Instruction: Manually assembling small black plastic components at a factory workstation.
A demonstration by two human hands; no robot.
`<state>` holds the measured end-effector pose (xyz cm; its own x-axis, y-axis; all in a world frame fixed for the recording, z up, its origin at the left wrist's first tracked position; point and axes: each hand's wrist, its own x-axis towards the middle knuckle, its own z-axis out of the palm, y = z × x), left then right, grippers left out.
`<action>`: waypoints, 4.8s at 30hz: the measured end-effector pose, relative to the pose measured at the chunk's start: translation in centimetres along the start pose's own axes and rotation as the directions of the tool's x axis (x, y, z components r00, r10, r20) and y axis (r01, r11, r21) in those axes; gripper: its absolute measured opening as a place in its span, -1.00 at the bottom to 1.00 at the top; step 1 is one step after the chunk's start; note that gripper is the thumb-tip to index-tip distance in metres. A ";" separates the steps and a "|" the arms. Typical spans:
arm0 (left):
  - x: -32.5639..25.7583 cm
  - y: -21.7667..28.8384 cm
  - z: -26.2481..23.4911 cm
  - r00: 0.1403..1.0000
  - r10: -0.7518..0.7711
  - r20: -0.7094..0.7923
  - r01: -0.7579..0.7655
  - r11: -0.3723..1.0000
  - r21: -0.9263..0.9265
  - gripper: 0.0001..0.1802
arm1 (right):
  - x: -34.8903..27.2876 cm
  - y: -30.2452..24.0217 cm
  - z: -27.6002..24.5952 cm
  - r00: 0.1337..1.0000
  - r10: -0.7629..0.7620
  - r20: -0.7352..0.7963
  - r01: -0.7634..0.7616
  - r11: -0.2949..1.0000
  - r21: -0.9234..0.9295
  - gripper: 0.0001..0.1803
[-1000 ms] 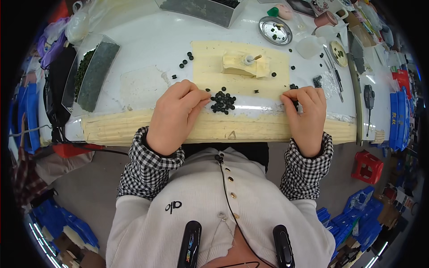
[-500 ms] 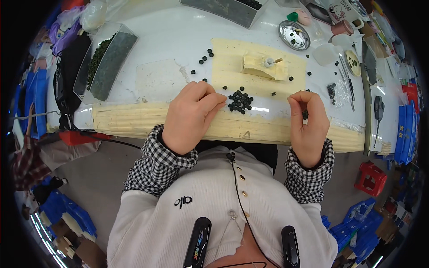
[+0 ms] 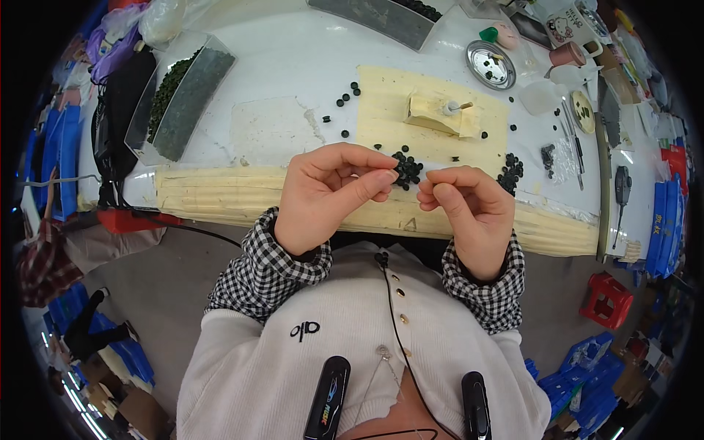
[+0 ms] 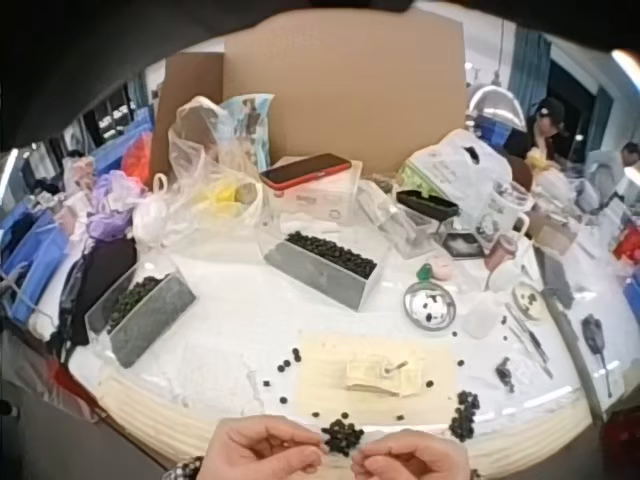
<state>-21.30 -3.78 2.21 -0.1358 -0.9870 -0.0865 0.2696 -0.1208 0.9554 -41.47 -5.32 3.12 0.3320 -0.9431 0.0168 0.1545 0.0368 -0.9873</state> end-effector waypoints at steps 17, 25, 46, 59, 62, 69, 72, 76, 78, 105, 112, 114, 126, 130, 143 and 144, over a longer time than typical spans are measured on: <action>0.6 -0.2 1.0 0.998 -0.061 0.011 0.062 0.965 -0.254 -0.83 | 0.6 0.9 0.2 0.987 0.116 0.107 -0.147 0.927 0.345 -0.76; 0.4 0.1 1.2 0.995 -0.096 -0.009 0.088 0.945 -0.315 -0.78 | 0.4 0.9 0.2 0.997 0.050 0.056 -0.065 0.946 0.319 -0.75; -0.1 -0.1 1.7 1.000 -0.018 0.016 0.021 0.979 -0.205 -0.82 | 0.8 1.5 1.0 0.953 -0.301 -0.030 0.294 0.945 -0.141 -0.74; -0.1 0.3 2.2 0.979 0.189 -0.078 -0.191 0.981 -0.019 -0.80 | 0.3 1.4 1.7 0.942 -0.328 -0.066 0.305 0.923 -0.233 -0.71; -0.2 0.7 2.5 0.981 0.162 -0.102 -0.169 0.984 -0.061 -0.77 | 0.4 1.4 1.7 0.929 -0.369 -0.035 0.347 0.900 -0.265 -0.72; -0.1 0.0 2.2 0.959 0.272 -0.078 -0.270 0.962 0.038 -0.79 | 0.5 1.0 1.8 0.908 -0.419 -0.001 0.395 0.858 -0.329 -0.72; -0.1 0.0 2.0 0.961 0.267 -0.068 -0.266 0.964 0.024 -0.80 | 0.5 0.7 1.8 0.905 -0.424 0.026 0.405 0.843 -0.353 -0.71; 0.2 -0.3 1.5 0.959 0.280 -0.039 -0.279 0.960 0.038 -0.81 | 0.3 0.8 1.7 0.919 -0.394 0.021 0.378 0.863 -0.335 -0.70; 0.3 -0.2 1.5 0.961 0.273 -0.048 -0.272 0.962 0.038 -0.82 | 0.4 0.8 1.7 0.914 -0.403 0.035 0.390 0.854 -0.345 -0.70; 0.2 0.3 0.7 0.989 0.150 0.001 -0.150 0.988 -0.040 -0.83 | 0.1 0.6 1.5 0.915 -0.387 0.112 0.399 0.833 -0.384 -0.67; 0.2 0.1 0.7 0.983 0.182 0.010 -0.181 0.983 -0.042 -0.84 | -0.1 0.7 1.6 0.919 -0.383 0.096 0.390 0.846 -0.364 -0.67; 0.3 0.1 0.7 0.981 0.196 0.006 -0.195 0.980 -0.034 -0.84 | -0.1 0.6 1.6 0.924 -0.370 0.096 0.379 0.851 -0.363 -0.67; -0.1 0.7 0.8 0.981 0.191 0.015 -0.192 0.981 0.037 -0.83 | 0.2 0.4 1.4 0.875 -0.453 0.170 0.480 0.767 -0.426 -0.65; -0.1 0.9 0.8 0.982 0.187 0.031 -0.188 0.981 0.053 -0.82 | 0.1 0.2 1.2 0.863 -0.465 0.197 0.502 0.746 -0.437 -0.63; -0.2 1.1 0.3 0.966 0.241 0.094 -0.252 0.959 0.132 -0.83 | 0.0 0.2 0.9 0.839 -0.484 0.249 0.544 0.720 -0.431 -0.62; -0.2 1.1 0.3 0.966 0.238 0.097 -0.250 0.958 0.139 -0.83 | 0.0 0.2 0.9 0.835 -0.488 0.253 0.549 0.714 -0.434 -0.62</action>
<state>-21.26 -3.68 3.33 -0.1597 -0.9722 0.1714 0.1602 0.1458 0.9762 -40.64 -5.02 3.07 0.4370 -0.7223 0.5360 -0.1116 -0.6349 -0.7645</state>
